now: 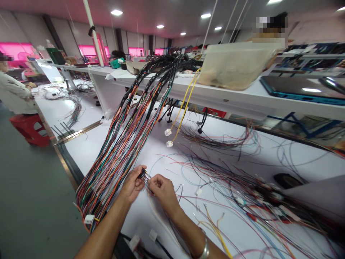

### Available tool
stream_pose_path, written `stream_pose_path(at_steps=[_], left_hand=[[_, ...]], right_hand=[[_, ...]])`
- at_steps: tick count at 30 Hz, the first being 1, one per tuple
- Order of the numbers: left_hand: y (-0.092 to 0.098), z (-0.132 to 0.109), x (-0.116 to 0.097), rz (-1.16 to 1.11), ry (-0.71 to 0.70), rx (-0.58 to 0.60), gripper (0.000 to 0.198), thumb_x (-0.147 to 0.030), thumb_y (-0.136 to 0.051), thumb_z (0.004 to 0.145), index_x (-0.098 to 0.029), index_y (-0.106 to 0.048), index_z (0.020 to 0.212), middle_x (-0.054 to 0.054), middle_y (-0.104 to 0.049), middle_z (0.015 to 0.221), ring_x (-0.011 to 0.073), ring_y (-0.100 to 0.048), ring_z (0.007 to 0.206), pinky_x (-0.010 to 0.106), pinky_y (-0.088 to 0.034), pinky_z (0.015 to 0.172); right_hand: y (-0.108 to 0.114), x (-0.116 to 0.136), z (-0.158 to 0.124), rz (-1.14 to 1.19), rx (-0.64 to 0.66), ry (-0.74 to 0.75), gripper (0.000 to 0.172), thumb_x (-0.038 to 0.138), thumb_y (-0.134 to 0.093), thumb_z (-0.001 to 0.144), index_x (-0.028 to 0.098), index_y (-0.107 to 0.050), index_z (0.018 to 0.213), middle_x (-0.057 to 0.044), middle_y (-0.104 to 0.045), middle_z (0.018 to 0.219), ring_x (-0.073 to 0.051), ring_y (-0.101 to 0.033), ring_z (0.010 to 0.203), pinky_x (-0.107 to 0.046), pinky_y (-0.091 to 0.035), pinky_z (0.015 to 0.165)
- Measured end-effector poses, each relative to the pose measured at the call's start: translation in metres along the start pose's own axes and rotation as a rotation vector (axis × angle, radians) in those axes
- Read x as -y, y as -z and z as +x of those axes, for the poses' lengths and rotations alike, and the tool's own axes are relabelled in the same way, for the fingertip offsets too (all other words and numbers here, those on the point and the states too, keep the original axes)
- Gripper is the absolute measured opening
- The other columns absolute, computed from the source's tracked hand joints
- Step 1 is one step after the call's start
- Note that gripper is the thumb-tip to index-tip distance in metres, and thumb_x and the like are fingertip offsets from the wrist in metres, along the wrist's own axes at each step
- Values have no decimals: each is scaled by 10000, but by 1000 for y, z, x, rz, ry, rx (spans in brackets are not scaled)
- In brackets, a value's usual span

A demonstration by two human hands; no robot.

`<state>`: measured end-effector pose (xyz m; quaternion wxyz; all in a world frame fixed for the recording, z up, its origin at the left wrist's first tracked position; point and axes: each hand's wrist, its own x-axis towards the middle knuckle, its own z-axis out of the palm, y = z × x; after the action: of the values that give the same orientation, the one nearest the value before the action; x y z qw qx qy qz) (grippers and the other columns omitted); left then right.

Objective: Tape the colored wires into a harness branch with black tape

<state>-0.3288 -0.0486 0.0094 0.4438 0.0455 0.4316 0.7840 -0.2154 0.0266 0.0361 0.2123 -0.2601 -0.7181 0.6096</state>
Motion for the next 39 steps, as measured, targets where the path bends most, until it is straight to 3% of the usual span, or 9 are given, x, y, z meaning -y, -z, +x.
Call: stream_pose_path(at_steps=[39], left_hand=[[-1,-1,-1,-20,17,0,417,-389,-800,633,-116,-631,899,-99,-413,508,-14,-239,340,101,-174,309]], right_hand=[[-2,-9,2,68,9,-13,161,269,-541,752,175,-534,622,28,-520,535,-104,-442,496,-207,-350,480]])
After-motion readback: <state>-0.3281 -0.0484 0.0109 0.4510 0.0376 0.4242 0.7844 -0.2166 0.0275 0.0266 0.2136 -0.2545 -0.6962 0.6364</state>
